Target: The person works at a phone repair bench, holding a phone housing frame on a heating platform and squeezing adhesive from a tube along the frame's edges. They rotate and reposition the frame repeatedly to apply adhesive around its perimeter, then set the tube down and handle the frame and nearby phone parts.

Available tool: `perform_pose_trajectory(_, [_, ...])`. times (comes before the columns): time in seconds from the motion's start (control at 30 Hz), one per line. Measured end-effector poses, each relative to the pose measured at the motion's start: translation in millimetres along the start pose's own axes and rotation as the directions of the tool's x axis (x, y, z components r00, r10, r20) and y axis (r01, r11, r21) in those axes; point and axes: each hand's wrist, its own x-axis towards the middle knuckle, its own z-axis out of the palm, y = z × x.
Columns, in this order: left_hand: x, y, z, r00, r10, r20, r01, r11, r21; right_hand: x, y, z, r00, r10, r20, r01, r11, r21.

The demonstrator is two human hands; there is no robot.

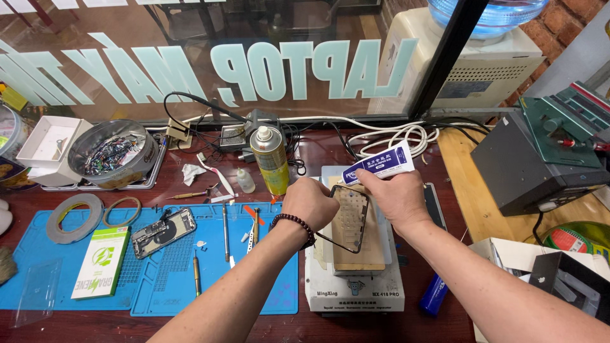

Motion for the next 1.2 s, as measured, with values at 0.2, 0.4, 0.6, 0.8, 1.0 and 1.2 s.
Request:
perform_pose_trajectory(0.2, [4.4,1.1,0.5,1.0,-0.002,0.024,0.001,0.999,0.033,-1.9,-2.2,-0.1,1.0,0.005,-0.004,-0.005,0.999,-0.038])
perform_pose_trajectory(0.4, [4.2,1.3,0.9,1.0,0.001,0.02,-0.002,0.999,0.037,-1.8,-3.5,0.1,1.0,0.02,-0.004,-0.02,0.999,-0.049])
perform_pose_trajectory(0.6, [3.2,3.8,-1.1,0.999,-0.014,0.03,0.013,1.0,0.026,-2.2,-3.6,-0.6,1.0,0.01,0.009,-0.01,0.998,-0.062])
perform_pose_trajectory(0.8, [5.5,7.2,-5.4,0.997,-0.047,0.056,0.047,0.999,0.006,-2.5,-3.4,-0.9,1.0,0.015,0.006,-0.014,0.997,-0.07])
perform_pose_trajectory(1.0, [9.0,8.5,-5.4,0.998,-0.037,0.047,0.036,0.999,0.031,-2.3,-1.8,-1.0,1.0,0.003,0.002,-0.003,0.997,-0.078])
perform_pose_trajectory(1.2, [11.6,7.5,-4.6,0.998,-0.045,0.044,0.043,0.999,0.031,-2.7,1.8,-1.3,1.0,0.0,-0.009,-0.001,0.993,-0.121])
